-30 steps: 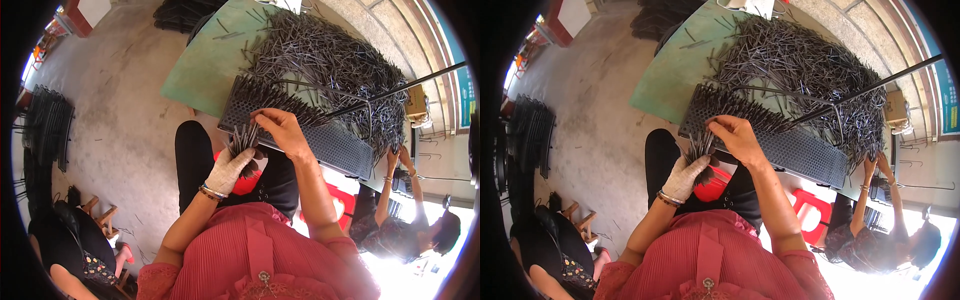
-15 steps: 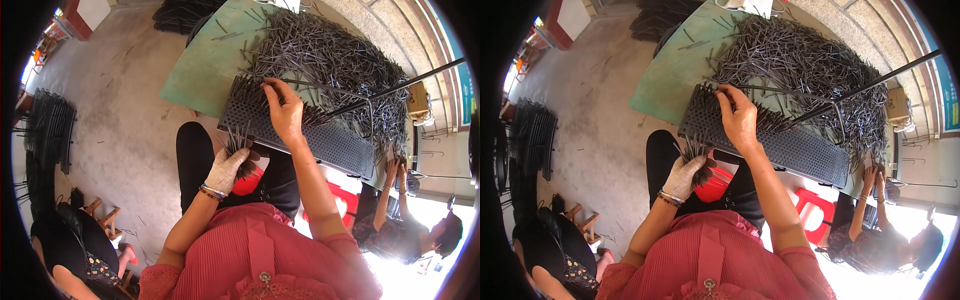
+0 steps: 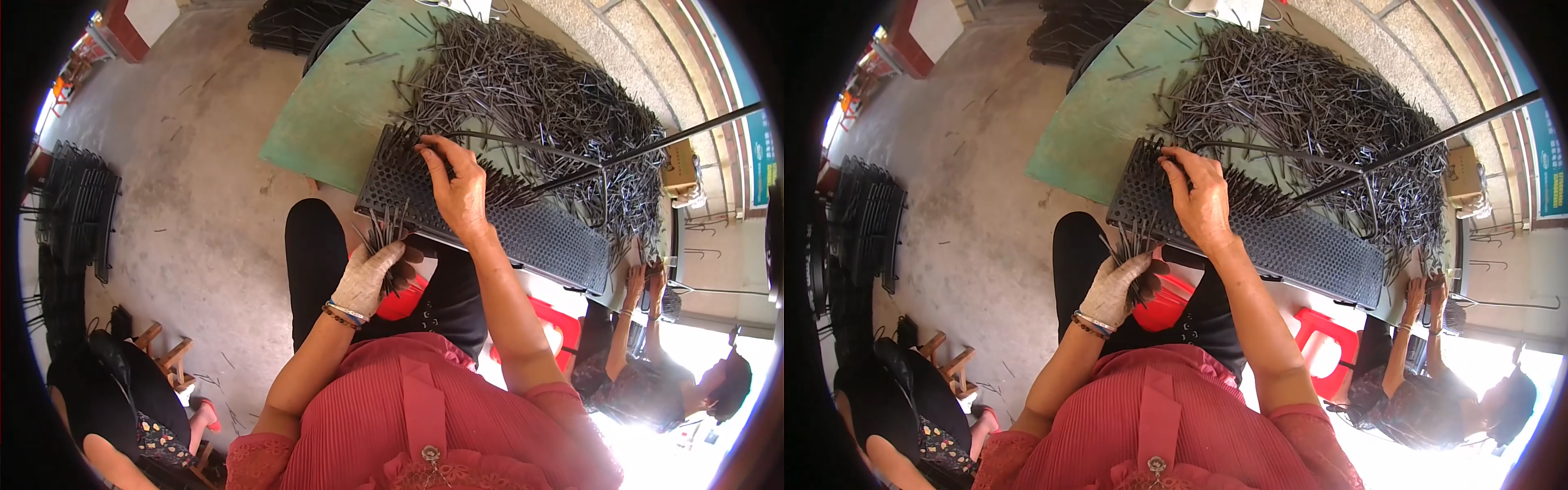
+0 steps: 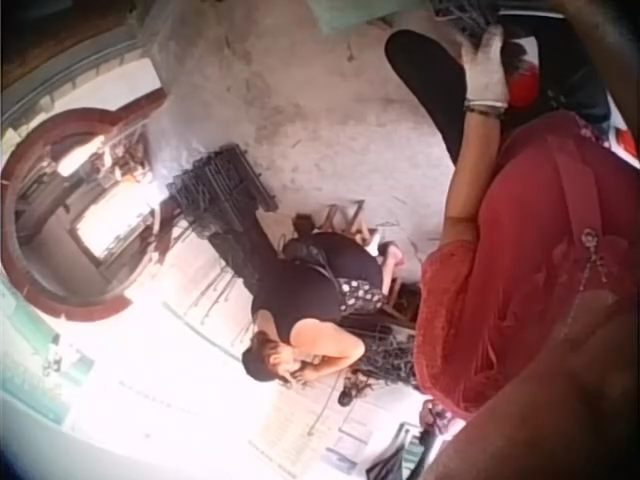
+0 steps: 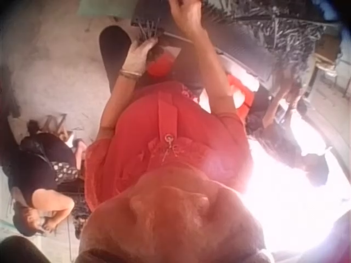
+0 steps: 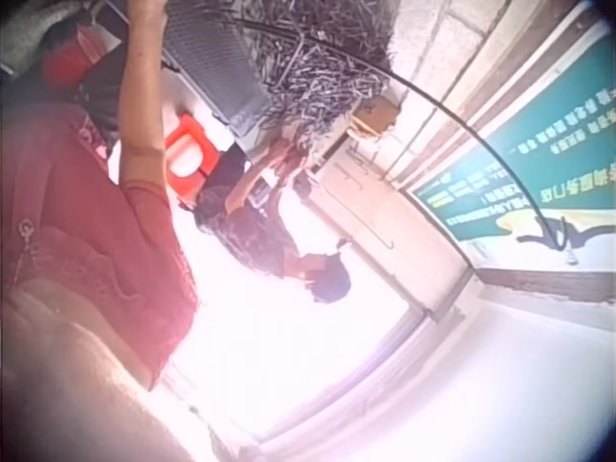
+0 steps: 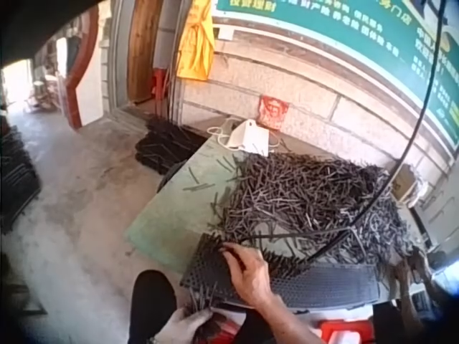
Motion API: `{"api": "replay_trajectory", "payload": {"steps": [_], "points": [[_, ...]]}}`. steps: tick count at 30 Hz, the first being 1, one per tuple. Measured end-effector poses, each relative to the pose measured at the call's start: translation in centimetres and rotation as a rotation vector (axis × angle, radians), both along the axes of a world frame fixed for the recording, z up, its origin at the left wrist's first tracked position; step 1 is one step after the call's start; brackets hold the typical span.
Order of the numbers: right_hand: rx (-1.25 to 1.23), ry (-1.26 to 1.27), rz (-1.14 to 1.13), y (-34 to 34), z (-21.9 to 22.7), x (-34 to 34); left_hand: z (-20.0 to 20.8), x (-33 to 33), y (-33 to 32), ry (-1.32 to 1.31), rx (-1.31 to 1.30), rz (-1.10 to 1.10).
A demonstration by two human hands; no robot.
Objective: Inserting small metal rods into a perforated metal plate to assemble a component.
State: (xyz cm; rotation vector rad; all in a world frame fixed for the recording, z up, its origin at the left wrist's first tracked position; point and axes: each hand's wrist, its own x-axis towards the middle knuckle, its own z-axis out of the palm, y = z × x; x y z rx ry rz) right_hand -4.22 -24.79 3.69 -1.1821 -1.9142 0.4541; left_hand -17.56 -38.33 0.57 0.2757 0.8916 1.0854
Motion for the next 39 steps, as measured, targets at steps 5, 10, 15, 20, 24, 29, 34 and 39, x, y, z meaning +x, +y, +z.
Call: {"api": "replay_trajectory", "payload": {"steps": [5, 10, 15, 20, 24, 29, 34, 39], "points": [[0.214, -0.177, 0.081, -0.3, -0.1, 0.0, -0.3, -0.1, 0.1, -0.009, 0.007, -0.008], [0.279, -0.242, 0.070, -0.4, 0.0, -0.7, -0.6, -0.1, -0.1, 0.011, 0.049, -0.023], [0.284, -0.253, 0.065, 0.0, -0.1, -0.6, -0.5, 0.0, 0.0, -0.003, 0.055, -0.039], [0.256, -0.242, 0.056, -0.2, -0.1, -0.8, -0.5, 0.0, -0.1, -0.009, 0.034, -0.030], [0.253, -0.244, 0.058, -0.1, -0.2, -0.9, 0.2, -0.2, -0.1, -0.023, 0.073, -0.057], [0.264, -0.285, 0.102, 0.3, 0.0, -1.1, -0.1, 0.1, 0.1, 0.029, 0.005, -0.011], [0.264, -0.358, 0.131, 0.4, -0.1, -1.6, -0.2, 0.0, -0.3, 0.022, 0.040, -0.006], [0.182, -0.144, 0.096, -0.7, 1.6, -0.1, 0.2, 0.0, -0.3, 0.025, 0.101, -0.042]]}}
